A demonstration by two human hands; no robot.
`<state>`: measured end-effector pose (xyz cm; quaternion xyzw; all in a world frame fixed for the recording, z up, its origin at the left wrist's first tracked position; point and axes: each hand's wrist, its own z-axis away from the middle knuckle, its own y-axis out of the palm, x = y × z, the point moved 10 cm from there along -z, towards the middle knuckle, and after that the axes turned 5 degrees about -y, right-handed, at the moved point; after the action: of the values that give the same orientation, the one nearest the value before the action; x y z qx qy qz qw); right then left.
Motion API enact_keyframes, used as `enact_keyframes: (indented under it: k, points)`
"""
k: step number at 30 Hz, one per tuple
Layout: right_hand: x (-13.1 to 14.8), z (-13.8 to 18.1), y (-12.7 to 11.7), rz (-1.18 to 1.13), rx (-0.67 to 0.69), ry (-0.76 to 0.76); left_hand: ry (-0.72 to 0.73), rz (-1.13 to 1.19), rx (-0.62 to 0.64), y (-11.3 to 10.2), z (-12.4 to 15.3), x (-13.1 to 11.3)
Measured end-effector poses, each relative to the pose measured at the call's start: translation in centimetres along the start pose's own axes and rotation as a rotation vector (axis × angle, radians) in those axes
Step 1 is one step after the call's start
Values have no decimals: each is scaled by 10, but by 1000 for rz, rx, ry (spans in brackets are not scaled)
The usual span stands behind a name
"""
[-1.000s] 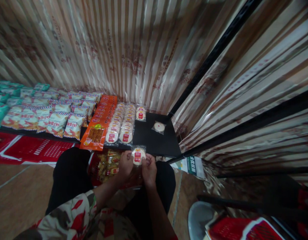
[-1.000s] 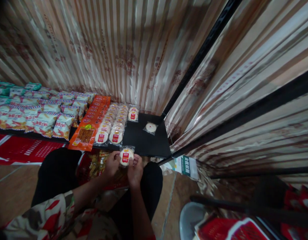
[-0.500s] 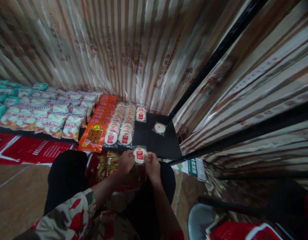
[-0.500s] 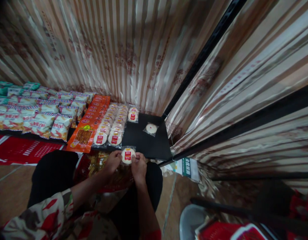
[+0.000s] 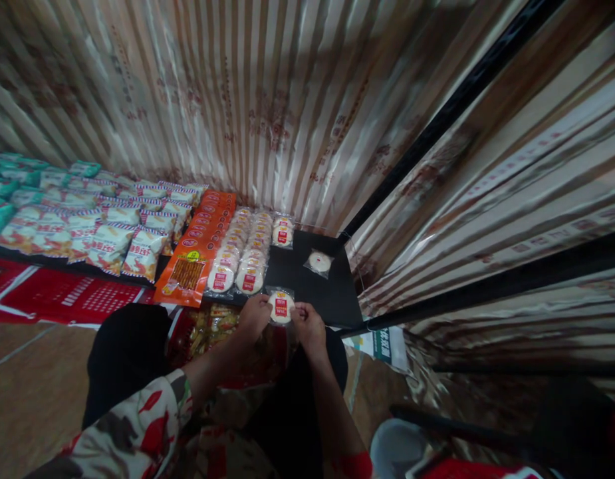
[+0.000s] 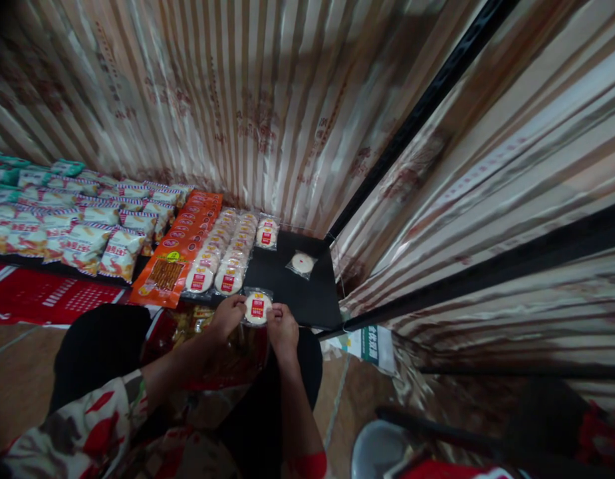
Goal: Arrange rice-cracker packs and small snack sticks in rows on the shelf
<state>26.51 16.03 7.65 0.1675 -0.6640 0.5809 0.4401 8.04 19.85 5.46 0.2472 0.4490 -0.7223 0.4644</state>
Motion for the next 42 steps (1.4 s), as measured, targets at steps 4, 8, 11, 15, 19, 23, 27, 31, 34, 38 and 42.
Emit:
enact_keyframes:
  k: [4,8,11,15,19,23,27,31,34,38,42]
  points:
    - [-4,-9,1,-59,3,-42,-19,11,-15,0,-3,-3]
    - [-8,-17,4,-84,18,-57,-25,-41,-22,-1,-3,-8]
    - [-11,-21,6,-115,27,-45,4,-94,-13,2,-5,-12]
    - [-9,-24,7,-212,32,-48,41,-93,-10,5,-8,-16]
    - [-6,-26,9,-277,25,-31,23,-23,-5,10,-12,-15]
    - [-5,-28,9,-289,10,-15,23,-27,-38,12,-13,-16]
    - [-1,-32,5,-245,-26,-15,86,-45,-51,18,-12,-26]
    - [3,-36,2,-208,-47,-37,111,-64,-52,23,-11,-34]
    - [5,-40,2,-198,-50,-43,164,-71,-49,26,-10,-43]
    - [7,-44,3,-196,-70,-59,235,-62,-56,31,-9,-53]
    - [7,-48,3,-215,-114,-58,220,-81,-97,35,-13,-54]
